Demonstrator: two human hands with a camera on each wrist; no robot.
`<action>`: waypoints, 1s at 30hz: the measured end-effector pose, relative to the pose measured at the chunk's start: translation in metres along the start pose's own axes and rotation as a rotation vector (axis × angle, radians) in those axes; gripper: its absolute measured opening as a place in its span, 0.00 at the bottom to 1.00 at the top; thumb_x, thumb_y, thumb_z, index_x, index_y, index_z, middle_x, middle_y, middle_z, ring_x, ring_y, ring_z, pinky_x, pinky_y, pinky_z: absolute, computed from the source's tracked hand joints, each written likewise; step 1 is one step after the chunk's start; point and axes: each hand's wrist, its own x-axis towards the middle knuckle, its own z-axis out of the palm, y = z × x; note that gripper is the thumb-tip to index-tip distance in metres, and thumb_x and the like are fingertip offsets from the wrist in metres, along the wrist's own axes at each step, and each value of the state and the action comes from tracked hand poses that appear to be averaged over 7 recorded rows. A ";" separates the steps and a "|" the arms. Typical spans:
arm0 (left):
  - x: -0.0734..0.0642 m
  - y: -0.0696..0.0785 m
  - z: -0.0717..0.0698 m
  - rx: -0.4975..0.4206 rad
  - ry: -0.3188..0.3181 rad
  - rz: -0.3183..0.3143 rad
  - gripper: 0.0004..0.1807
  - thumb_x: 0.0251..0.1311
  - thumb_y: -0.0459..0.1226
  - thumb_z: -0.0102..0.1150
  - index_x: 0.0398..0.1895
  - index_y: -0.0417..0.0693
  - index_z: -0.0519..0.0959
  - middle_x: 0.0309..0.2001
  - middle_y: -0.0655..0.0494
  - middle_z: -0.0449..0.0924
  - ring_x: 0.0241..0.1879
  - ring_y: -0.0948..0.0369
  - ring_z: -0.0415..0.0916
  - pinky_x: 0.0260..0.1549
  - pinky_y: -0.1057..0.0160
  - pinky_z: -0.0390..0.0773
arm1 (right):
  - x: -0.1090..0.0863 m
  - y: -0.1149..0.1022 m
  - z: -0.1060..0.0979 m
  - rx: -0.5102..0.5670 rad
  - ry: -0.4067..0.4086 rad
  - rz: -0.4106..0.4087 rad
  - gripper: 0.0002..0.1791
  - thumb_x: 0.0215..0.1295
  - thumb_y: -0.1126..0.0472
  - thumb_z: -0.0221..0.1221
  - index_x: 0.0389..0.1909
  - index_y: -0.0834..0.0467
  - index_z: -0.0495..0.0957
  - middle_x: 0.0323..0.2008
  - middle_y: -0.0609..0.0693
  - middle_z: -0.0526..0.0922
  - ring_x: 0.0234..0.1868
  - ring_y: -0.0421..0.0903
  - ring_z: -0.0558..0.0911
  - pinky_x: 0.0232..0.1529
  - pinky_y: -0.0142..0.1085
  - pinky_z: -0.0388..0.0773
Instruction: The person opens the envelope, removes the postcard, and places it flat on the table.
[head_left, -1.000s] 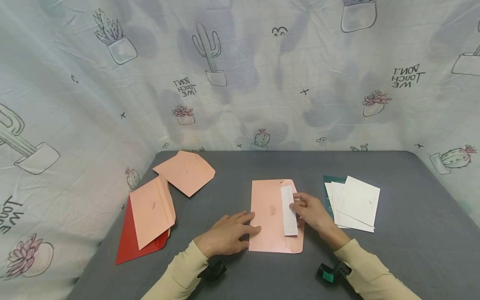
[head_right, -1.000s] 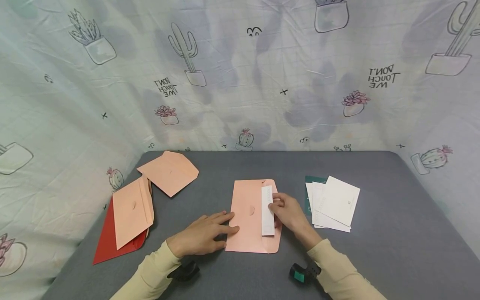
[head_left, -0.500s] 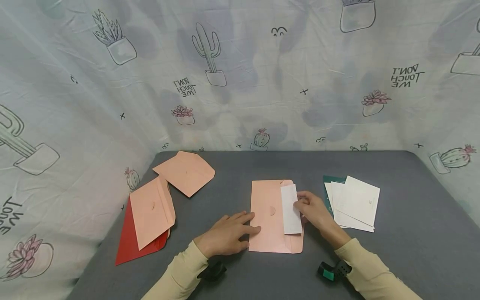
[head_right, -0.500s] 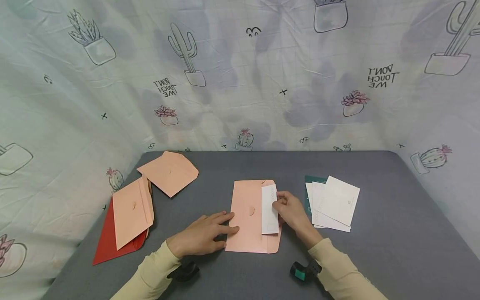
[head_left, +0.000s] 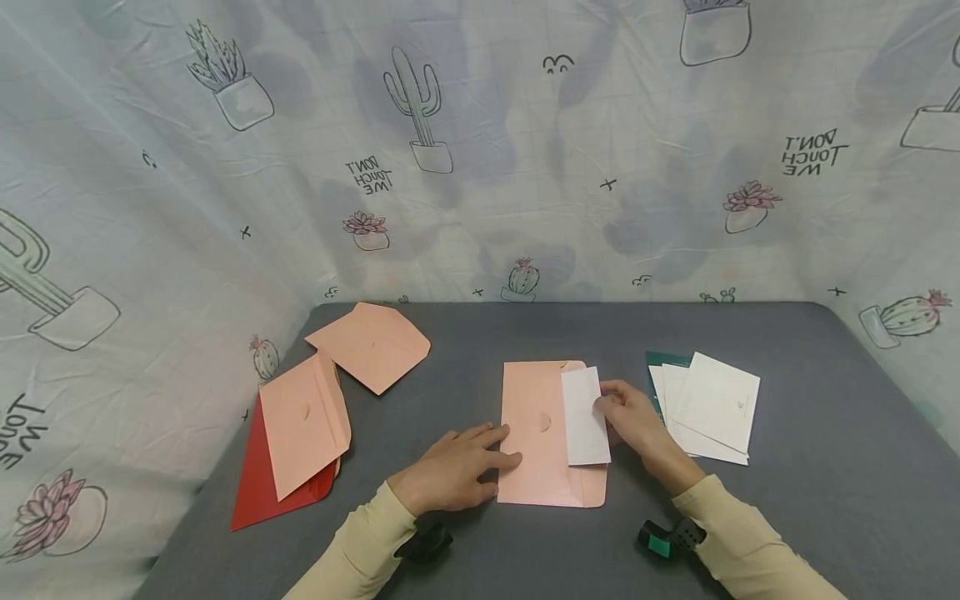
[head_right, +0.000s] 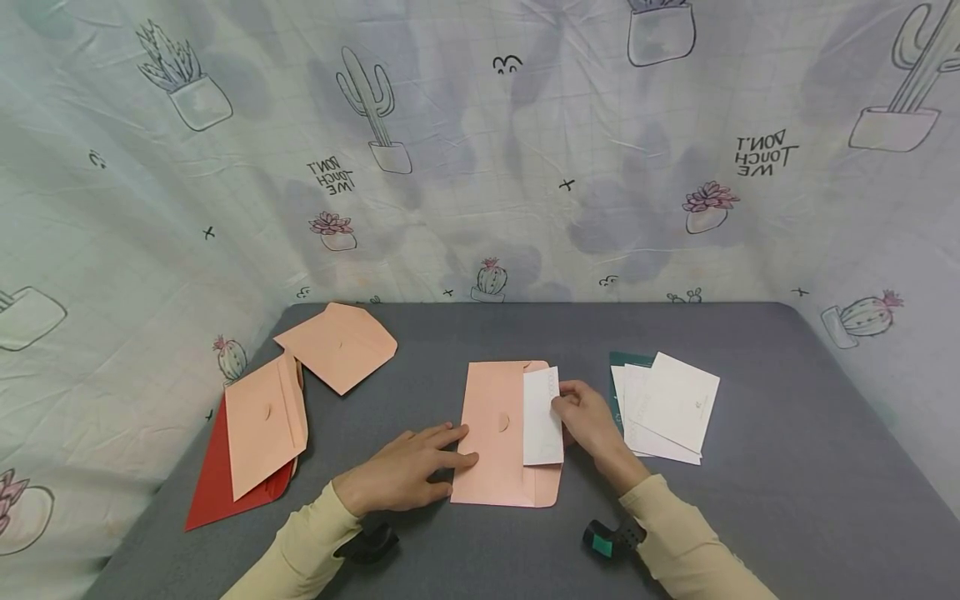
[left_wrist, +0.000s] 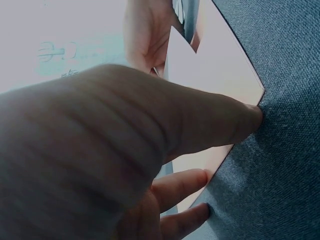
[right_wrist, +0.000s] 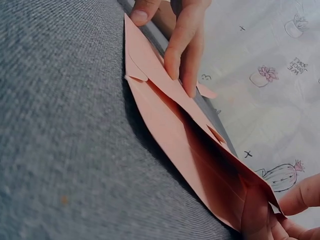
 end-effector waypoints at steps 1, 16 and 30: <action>0.000 0.000 0.000 -0.001 -0.001 -0.001 0.27 0.65 0.40 0.65 0.68 0.65 0.76 0.76 0.52 0.64 0.77 0.48 0.60 0.67 0.34 0.66 | 0.000 0.000 0.000 0.000 0.003 0.001 0.27 0.73 0.60 0.49 0.68 0.70 0.64 0.48 0.67 0.83 0.35 0.46 0.84 0.33 0.38 0.84; 0.000 0.000 0.001 -0.018 -0.006 -0.005 0.27 0.65 0.40 0.65 0.68 0.66 0.76 0.77 0.52 0.64 0.77 0.47 0.59 0.67 0.34 0.66 | 0.002 0.005 -0.006 0.000 0.022 0.021 0.28 0.78 0.54 0.48 0.70 0.68 0.63 0.62 0.70 0.75 0.55 0.59 0.81 0.41 0.41 0.84; 0.002 -0.001 0.002 -0.015 -0.010 -0.023 0.27 0.66 0.40 0.64 0.68 0.67 0.76 0.77 0.54 0.63 0.78 0.48 0.58 0.68 0.33 0.64 | 0.004 0.004 -0.012 0.015 0.030 0.030 0.28 0.77 0.55 0.47 0.71 0.67 0.63 0.64 0.69 0.74 0.57 0.59 0.79 0.45 0.43 0.84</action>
